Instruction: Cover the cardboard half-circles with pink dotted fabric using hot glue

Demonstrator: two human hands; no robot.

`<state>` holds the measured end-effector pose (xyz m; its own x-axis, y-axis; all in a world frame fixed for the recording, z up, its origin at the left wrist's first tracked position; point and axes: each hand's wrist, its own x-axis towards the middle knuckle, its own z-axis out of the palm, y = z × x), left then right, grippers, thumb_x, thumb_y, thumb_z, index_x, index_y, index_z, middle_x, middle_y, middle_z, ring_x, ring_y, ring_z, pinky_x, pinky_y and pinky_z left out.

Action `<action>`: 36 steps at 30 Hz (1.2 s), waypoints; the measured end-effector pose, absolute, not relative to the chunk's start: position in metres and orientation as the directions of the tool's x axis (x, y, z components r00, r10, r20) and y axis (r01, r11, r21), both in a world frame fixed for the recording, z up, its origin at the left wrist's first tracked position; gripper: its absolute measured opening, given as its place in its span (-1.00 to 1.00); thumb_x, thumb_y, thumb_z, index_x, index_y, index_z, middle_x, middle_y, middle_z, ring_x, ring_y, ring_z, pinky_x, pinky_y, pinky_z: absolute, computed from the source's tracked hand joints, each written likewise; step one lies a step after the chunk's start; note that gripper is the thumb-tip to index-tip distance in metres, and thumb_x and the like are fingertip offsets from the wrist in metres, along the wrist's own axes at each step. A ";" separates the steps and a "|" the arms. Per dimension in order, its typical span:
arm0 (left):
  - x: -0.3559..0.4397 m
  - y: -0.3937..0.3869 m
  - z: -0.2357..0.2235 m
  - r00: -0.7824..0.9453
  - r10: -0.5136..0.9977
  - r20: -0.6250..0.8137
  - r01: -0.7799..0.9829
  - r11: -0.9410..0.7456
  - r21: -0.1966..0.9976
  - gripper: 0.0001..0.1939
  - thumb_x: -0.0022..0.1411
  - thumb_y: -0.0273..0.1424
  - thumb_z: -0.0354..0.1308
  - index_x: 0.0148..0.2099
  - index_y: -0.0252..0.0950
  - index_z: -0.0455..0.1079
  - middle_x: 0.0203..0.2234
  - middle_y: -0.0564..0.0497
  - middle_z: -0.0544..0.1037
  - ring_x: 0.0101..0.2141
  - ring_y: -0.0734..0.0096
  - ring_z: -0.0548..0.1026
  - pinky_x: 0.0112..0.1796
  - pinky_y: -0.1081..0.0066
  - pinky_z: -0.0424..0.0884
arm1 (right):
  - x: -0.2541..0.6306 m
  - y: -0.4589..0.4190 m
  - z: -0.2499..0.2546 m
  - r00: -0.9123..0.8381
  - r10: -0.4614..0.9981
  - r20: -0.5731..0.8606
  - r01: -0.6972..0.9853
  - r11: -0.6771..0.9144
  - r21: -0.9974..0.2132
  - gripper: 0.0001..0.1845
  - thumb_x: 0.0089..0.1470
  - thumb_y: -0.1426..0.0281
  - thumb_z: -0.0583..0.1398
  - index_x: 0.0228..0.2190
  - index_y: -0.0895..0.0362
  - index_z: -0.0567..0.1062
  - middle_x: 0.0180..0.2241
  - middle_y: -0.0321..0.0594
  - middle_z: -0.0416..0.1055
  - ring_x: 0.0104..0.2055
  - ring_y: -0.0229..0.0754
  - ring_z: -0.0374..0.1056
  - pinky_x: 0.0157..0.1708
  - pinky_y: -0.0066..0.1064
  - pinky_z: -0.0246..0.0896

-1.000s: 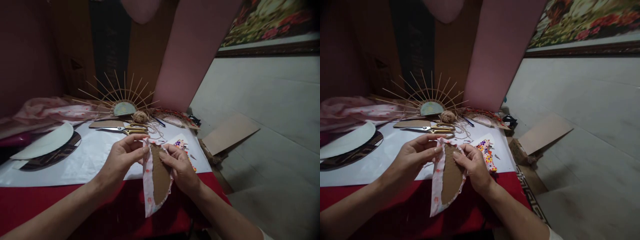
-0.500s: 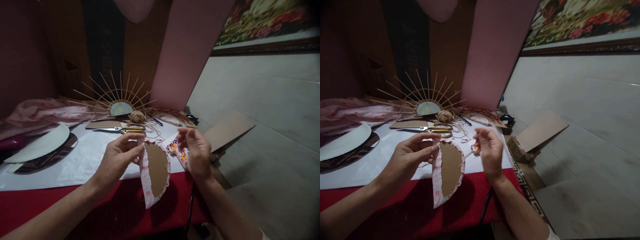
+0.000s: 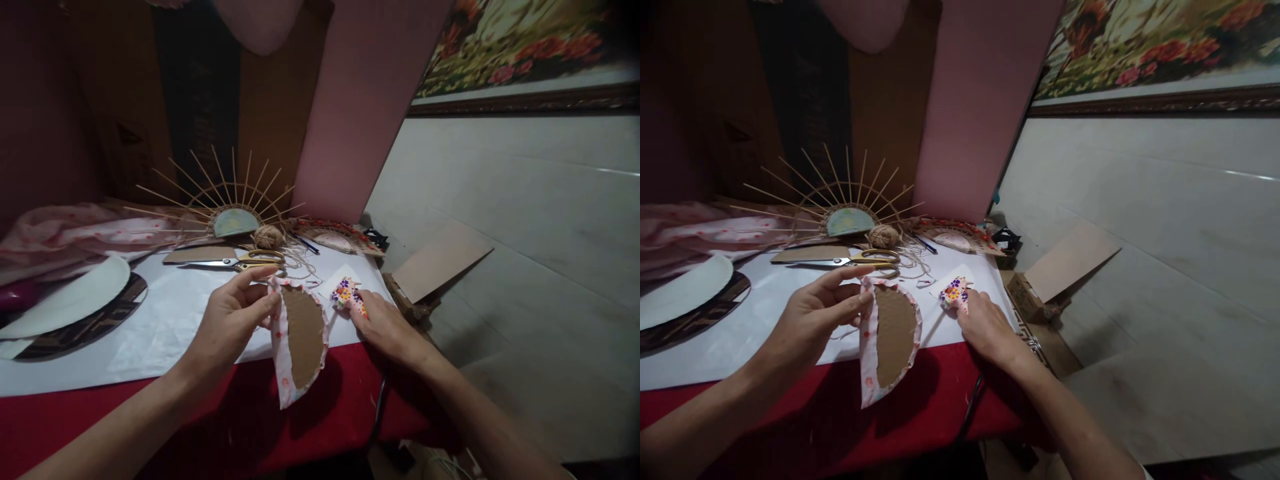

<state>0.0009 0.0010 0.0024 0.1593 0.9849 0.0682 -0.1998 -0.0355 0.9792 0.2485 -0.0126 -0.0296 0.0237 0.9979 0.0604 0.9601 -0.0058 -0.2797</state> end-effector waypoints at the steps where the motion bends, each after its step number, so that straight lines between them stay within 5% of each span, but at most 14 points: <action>1: 0.001 0.000 0.003 0.166 0.984 0.062 -0.205 -0.027 0.978 -0.61 0.03 -0.37 0.32 -0.06 -0.29 0.40 -0.52 0.08 0.58 -0.49 0.50 0.46 -0.55 0.56 0.36 | 0.250 -0.012 -0.029 0.025 0.997 0.067 0.946 -0.002 -0.324 -0.63 0.21 0.29 -0.07 -0.18 0.24 0.40 -0.22 0.09 0.45 -0.17 0.05 0.39 -0.20 -0.19 0.21; 5: -0.001 -0.002 0.003 0.197 0.980 0.043 -0.197 -0.003 0.980 -0.65 0.00 -0.37 0.32 -0.13 -0.31 0.41 -0.52 0.08 0.57 -0.51 0.49 0.45 -0.59 0.57 0.33 | 0.251 -0.017 -0.023 0.119 0.965 0.235 0.782 0.055 -0.621 -0.62 0.08 0.35 0.05 -0.06 0.18 0.36 -0.09 -0.03 0.43 -0.07 -0.02 0.35 -0.11 -0.24 0.22; 8: -0.001 -0.003 0.004 0.213 0.977 0.029 -0.173 0.008 0.985 -0.67 0.02 -0.36 0.31 -0.13 -0.30 0.41 -0.52 0.07 0.57 -0.51 0.47 0.45 -0.58 0.55 0.34 | 0.241 -0.032 -0.014 0.235 0.914 0.332 0.546 0.159 -0.823 -0.64 -0.06 0.30 0.25 -0.17 0.12 0.42 -0.26 -0.19 0.46 -0.26 -0.11 0.38 -0.29 -0.34 0.29; 11: 0.000 -0.004 0.005 0.256 0.966 0.028 -0.148 0.011 0.989 -0.65 0.04 -0.36 0.29 -0.11 -0.31 0.40 -0.54 0.06 0.56 -0.53 0.48 0.42 -0.58 0.54 0.33 | 0.226 -0.053 0.000 0.293 0.945 0.148 0.167 0.102 -0.981 -0.72 -0.05 0.16 0.29 -0.45 0.11 0.42 -0.62 -0.39 0.25 -0.65 -0.33 0.13 -0.70 -0.52 0.06; 13: 0.001 -0.005 0.005 0.285 0.958 0.027 -0.127 0.010 0.992 -0.66 0.04 -0.36 0.28 -0.12 -0.34 0.39 -0.54 0.05 0.55 -0.55 0.48 0.40 -0.59 0.53 0.32 | 0.218 -0.066 0.009 0.200 0.979 -0.031 -0.005 -0.031 -1.000 -0.63 -0.09 0.08 0.30 -0.51 0.12 0.42 -0.68 -0.39 0.22 -0.74 -0.38 0.03 -0.79 -0.53 -0.06; 19: 0.004 -0.007 0.002 0.343 0.939 0.030 -0.072 -0.005 0.997 -0.69 0.09 -0.35 0.23 -0.12 -0.38 0.37 -0.57 0.05 0.52 -0.56 0.48 0.39 -0.57 0.50 0.31 | 0.201 -0.080 0.013 -0.105 0.979 -0.174 0.025 -0.173 -0.985 -0.58 0.00 0.07 0.26 -0.59 0.15 0.36 -0.75 -0.45 0.13 -0.77 -0.46 -0.08 -0.78 -0.55 -0.27; 26: 0.004 -0.008 0.001 0.381 0.924 0.029 -0.132 0.023 0.991 -0.69 0.09 -0.36 0.25 -0.12 -0.37 0.38 -0.56 0.06 0.54 -0.55 0.50 0.40 -0.53 0.50 0.31 | 0.191 -0.073 0.020 -0.176 0.979 -0.106 0.048 -0.099 -0.994 -0.60 0.06 0.16 0.23 -0.65 0.11 0.32 -0.79 -0.47 0.10 -0.76 -0.43 -0.12 -0.73 -0.50 -0.16; 36: 0.004 -0.010 -0.001 0.413 0.909 0.059 -0.204 0.029 0.978 -0.79 0.08 -0.44 0.26 -0.17 -0.29 0.46 -0.55 0.07 0.57 -0.54 0.48 0.47 -0.52 0.51 0.32 | 0.192 -0.072 0.023 -0.240 0.962 -0.132 0.108 -0.108 -0.988 -0.55 0.14 0.17 0.16 -0.67 0.11 0.25 -0.77 -0.45 0.09 -0.76 -0.43 -0.08 -0.78 -0.49 -0.32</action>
<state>0.0036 -0.0102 -0.0010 0.4131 0.9087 0.0592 -0.2043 0.0291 0.9785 0.1918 -0.0717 0.0232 -0.2401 0.9617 -0.1318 0.1084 -0.1084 -0.9882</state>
